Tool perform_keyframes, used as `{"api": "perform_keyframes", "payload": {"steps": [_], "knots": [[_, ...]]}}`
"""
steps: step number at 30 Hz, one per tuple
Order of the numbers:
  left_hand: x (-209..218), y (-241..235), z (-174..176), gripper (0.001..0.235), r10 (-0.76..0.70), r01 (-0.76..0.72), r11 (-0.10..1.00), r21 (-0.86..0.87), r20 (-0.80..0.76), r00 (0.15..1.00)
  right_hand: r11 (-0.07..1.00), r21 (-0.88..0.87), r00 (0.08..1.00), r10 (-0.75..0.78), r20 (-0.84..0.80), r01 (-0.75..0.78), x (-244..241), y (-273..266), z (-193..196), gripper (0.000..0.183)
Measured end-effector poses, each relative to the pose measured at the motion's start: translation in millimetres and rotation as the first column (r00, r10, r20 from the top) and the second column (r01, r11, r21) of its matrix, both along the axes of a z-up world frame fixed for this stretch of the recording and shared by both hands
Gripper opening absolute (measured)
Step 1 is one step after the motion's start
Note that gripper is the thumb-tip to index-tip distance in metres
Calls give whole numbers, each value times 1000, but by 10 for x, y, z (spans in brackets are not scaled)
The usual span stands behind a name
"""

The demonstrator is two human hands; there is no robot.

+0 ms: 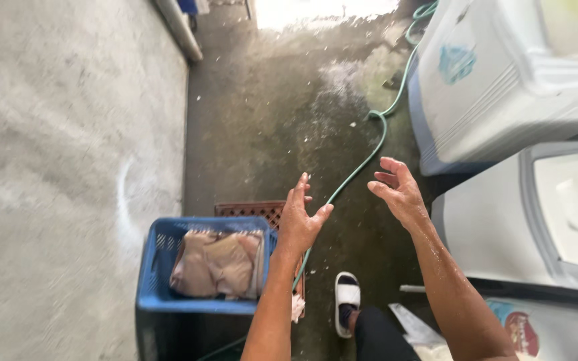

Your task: The person washes several beige cloths by hand in a green bucket filled with water. They repeatedly submerge, agitate, and wring each cloth, then place them into a blue plastic basket. The person finishes by rinsing their hands under a hose.

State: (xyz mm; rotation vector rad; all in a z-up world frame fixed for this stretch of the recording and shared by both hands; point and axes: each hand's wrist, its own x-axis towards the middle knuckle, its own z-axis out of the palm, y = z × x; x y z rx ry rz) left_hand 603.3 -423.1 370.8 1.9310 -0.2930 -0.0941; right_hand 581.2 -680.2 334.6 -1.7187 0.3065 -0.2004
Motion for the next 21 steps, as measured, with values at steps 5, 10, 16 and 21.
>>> {"api": "perform_keyframes", "payload": {"steps": [5,10,16,21], "knots": [[695,-928,254,92,-81,77,995,-56,-74,994,998,-43,999,-52,3,52,494,-737,330,74],[1298,-1679,406,89,-108,106,992,-62,-31,994,993,-11,993,-113,39,114,1003,-1286,511,72],[1796,-2264,484,84,-150,147,986,-74,-35,988,982,-11,980,-188,62,189,1501,-1649,616,65],[2270,-2535,555,83,-190,189,980,-53,-4,982,973,-11,970,-230,79,232,1961,-1846,620,65]]}}
